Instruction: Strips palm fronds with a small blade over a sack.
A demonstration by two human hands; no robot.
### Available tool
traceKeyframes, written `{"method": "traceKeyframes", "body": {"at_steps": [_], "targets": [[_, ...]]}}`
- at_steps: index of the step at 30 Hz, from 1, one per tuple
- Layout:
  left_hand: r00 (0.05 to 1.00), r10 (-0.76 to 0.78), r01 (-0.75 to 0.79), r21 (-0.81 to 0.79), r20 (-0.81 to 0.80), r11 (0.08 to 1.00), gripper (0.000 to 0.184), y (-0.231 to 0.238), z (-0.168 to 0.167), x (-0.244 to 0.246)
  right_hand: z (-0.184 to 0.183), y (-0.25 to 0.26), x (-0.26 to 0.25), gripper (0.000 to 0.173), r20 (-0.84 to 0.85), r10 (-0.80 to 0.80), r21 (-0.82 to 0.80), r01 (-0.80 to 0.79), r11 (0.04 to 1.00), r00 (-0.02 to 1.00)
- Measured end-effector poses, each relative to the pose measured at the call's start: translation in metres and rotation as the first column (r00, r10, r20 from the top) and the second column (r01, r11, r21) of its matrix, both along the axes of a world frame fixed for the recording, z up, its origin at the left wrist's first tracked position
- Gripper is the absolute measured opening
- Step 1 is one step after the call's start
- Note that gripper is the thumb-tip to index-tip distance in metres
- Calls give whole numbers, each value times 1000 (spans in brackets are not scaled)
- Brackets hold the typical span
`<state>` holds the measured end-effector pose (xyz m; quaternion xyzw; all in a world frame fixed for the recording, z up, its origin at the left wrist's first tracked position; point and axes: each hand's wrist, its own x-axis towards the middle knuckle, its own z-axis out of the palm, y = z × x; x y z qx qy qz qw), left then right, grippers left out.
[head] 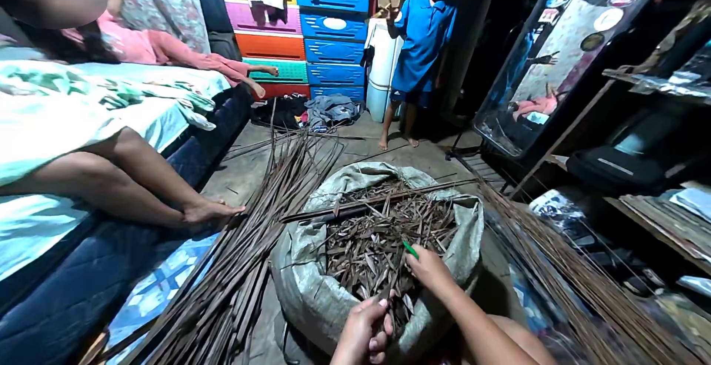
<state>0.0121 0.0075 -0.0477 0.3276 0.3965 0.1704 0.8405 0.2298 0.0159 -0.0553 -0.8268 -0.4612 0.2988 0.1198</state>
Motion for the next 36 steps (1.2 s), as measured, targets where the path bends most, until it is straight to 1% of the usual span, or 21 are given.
{"method": "traceKeyframes", "body": {"at_steps": [2,4,6,8,9,10,11,12,13,15,16,18,19,21,22,25,28,31,33,36], "targets": [[1000,14,-13,61,-15,998,33,-1,-1,2,0,-3,-5,41,-250,-3,165,46,985,968],[999,25,-20,131,-35,991,32,-3,-5,6,-1,-7,-18,37,-450,20,233,95,968,893],[998,-4,15,198,-56,980,31,-8,-7,9,-7,-8,-25,28,-596,-45,220,217,951,802],[988,-57,94,273,-141,957,26,-13,-7,11,-11,-6,-25,20,-742,-154,156,392,907,652],[979,-79,136,319,-187,938,27,-15,-7,12,-12,-4,-23,19,-775,-190,138,455,880,603],[967,-93,179,370,-238,912,32,-16,-7,13,-13,-2,-19,19,-759,-209,153,482,863,616],[952,-101,220,416,-290,882,37,-16,-7,14,-15,0,-17,22,-684,-209,198,454,869,699],[936,-100,255,451,-338,856,41,-15,-8,14,-14,-1,-16,26,-565,-188,238,377,895,804],[920,-94,280,471,-381,836,43,-14,-9,14,-11,-4,-17,30,-455,-141,243,275,930,879],[893,-70,308,491,-444,815,45,-8,-12,12,-4,-9,-27,35,-303,2,198,61,978,953],[884,-52,313,504,-465,805,45,-5,-15,11,-4,-12,-33,35,-233,90,164,-52,985,968],[867,-13,312,524,-498,793,42,3,-22,9,-4,-18,-46,36,-117,254,53,-250,967,960],[855,2,318,528,-519,787,37,6,-24,8,0,-21,-55,36,-81,317,-27,-320,947,945],[818,8,345,501,-576,794,31,10,-26,6,9,-27,-74,35,-24,388,-155,-387,909,921],[793,5,364,479,-609,799,31,11,-24,5,13,-31,-82,34,-1,397,-195,-389,900,918],[731,11,413,456,-682,789,34,11,-18,5,17,-38,-91,34,31,375,-243,-357,902,927],[711,22,455,483,-703,749,37,9,-17,8,20,-35,-89,36,110,364,-302,-317,899,925],[717,42,455,512,-696,729,36,11,-14,11,18,-26,-84,35,178,329,-299,-268,916,927],[729,43,452,528,-684,719,43,10,-12,12,15,-18,-77,35,222,258,-287,-190,939,940],[746,26,456,540,-665,707,46,5,-11,11,7,-7,-54,39,247,47,-216,8,976,968]]}}
